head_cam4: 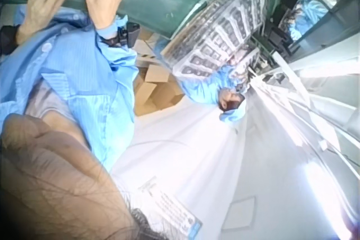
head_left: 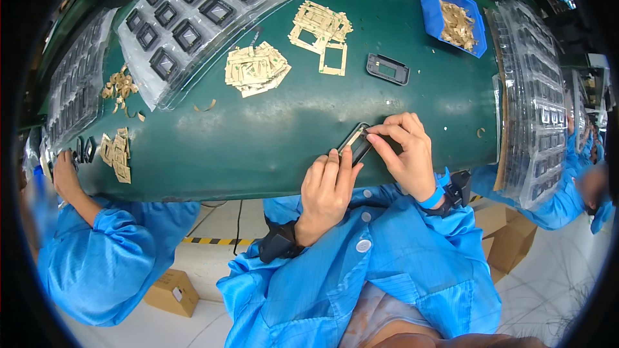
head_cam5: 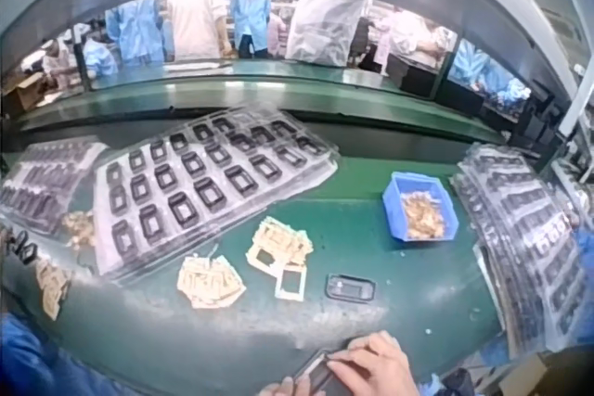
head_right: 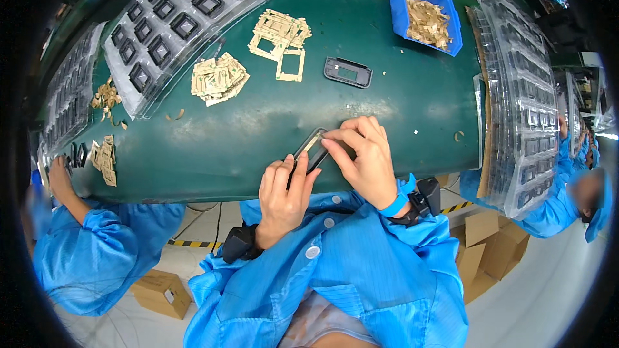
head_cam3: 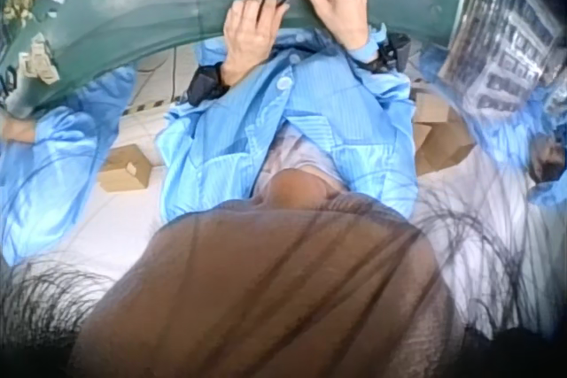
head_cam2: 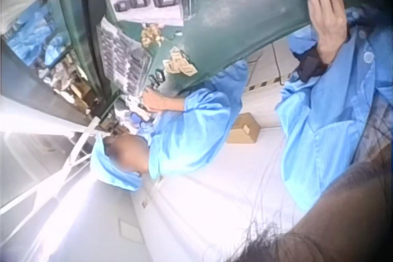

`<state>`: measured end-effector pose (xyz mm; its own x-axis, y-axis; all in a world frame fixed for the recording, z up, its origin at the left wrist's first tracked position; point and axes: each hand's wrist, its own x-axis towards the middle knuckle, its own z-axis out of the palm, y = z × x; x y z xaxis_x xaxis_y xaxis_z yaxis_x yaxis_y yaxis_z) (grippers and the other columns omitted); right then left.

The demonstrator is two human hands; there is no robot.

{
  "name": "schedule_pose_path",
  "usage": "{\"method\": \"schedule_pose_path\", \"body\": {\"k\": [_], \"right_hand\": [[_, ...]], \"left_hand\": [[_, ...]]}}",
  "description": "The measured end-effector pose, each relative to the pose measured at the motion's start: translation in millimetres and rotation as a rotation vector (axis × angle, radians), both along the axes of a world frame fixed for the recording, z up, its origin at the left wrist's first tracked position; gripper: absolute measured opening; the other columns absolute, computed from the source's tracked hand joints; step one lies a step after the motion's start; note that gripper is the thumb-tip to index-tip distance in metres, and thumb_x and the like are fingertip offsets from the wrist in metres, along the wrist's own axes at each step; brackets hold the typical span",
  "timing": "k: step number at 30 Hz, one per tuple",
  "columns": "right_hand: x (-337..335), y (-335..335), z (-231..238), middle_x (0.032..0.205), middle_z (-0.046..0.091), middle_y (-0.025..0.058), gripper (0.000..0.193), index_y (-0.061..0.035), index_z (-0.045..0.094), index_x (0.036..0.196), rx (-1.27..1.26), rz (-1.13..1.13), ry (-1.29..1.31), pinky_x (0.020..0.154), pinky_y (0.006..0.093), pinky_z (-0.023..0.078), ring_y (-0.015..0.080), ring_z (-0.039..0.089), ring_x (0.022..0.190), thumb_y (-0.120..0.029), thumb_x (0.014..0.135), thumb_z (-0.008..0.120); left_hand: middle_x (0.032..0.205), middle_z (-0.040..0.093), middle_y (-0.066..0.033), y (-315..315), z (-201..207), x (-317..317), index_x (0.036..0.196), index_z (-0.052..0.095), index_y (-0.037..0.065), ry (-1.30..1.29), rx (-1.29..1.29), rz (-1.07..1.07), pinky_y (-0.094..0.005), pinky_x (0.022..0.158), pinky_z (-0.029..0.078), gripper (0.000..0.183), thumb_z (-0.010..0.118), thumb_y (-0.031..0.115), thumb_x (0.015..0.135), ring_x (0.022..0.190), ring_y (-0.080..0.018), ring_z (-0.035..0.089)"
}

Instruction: Assembling small electronic components by hand and placing them into a tray.

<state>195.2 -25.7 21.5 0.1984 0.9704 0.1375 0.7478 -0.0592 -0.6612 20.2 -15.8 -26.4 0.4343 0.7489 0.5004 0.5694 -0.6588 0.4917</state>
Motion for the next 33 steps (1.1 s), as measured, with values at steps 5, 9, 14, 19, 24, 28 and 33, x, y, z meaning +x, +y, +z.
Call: {"method": "schedule_pose_path", "body": {"k": [5, 9, 14, 19, 24, 28, 33], "right_hand": [[-16, 4, -4, 0.084, 0.063, 0.0023, 0.010, -0.0089, 0.076, 0.088, 0.003, -0.152, -0.044, 0.077, 0.0342, 0.037, 0.0217, 0.056, 0.083, -0.014, 0.080, 0.077], [-24, 5, -4, 0.081, 0.063, -0.0001, 0.008, -0.0105, 0.076, 0.086, 0.021, -0.208, -0.099, 0.079, 0.0336, 0.035, 0.0191, 0.057, 0.082, -0.014, 0.079, 0.079], [-26, 8, -2, 0.081, 0.063, -0.0008, 0.009, -0.0112, 0.076, 0.086, 0.001, -0.209, -0.099, 0.079, 0.0342, 0.035, 0.0180, 0.057, 0.083, -0.014, 0.079, 0.079], [-25, 12, -2, 0.083, 0.061, 0.0016, 0.008, -0.0093, 0.072, 0.086, -0.027, -0.167, -0.142, 0.078, 0.0348, 0.036, 0.0211, 0.056, 0.083, -0.011, 0.080, 0.077], [-27, 14, -7, 0.090, 0.059, 0.0038, 0.014, -0.0089, 0.066, 0.091, 0.099, -0.026, -0.421, 0.079, 0.0361, 0.037, 0.0244, 0.055, 0.084, -0.007, 0.079, 0.074], [-29, 6, -13, 0.092, 0.059, 0.0043, 0.019, -0.0100, 0.063, 0.094, 0.178, 0.048, -0.462, 0.083, 0.0377, 0.037, 0.0240, 0.056, 0.088, -0.006, 0.078, 0.074], [-27, -14, -6, 0.093, 0.058, 0.0038, 0.019, -0.0112, 0.063, 0.093, 0.118, 0.181, -0.233, 0.086, 0.0384, 0.035, 0.0234, 0.057, 0.093, -0.007, 0.078, 0.075]], "left_hand": [[0.102, 0.060, -0.0149, 2, -3, 2, 0.123, 0.069, 0.004, 0.103, 0.013, -0.007, -0.0378, 0.071, 0.046, 0.046, 0.079, 0.021, 0.082, 0.089, -0.0289, 0.058], [0.104, 0.060, -0.0147, 1, -8, 1, 0.126, 0.068, 0.007, 0.109, 0.020, -0.009, -0.0380, 0.071, 0.046, 0.049, 0.079, 0.022, 0.081, 0.089, -0.0287, 0.058], [0.103, 0.061, -0.0156, 1, -11, 0, 0.128, 0.067, 0.006, 0.074, 0.032, -0.029, -0.0384, 0.071, 0.047, 0.052, 0.079, 0.022, 0.081, 0.088, -0.0294, 0.058], [0.103, 0.061, -0.0163, 2, -12, -2, 0.128, 0.067, 0.005, 0.057, 0.032, -0.032, -0.0387, 0.072, 0.048, 0.051, 0.079, 0.022, 0.081, 0.087, -0.0293, 0.059], [0.103, 0.062, -0.0167, 1, -12, -1, 0.126, 0.068, 0.005, 0.055, 0.048, -0.027, -0.0392, 0.073, 0.048, 0.050, 0.080, 0.021, 0.080, 0.086, -0.0291, 0.059], [0.102, 0.062, -0.0163, 2, -11, 1, 0.122, 0.070, 0.004, 0.027, 0.053, -0.014, -0.0389, 0.073, 0.048, 0.048, 0.080, 0.020, 0.078, 0.086, -0.0289, 0.059], [0.101, 0.062, -0.0158, 5, -10, -2, 0.122, 0.067, 0.000, -0.097, -0.008, 0.000, -0.0400, 0.073, 0.048, 0.050, 0.081, 0.018, 0.077, 0.086, -0.0305, 0.060]]}}
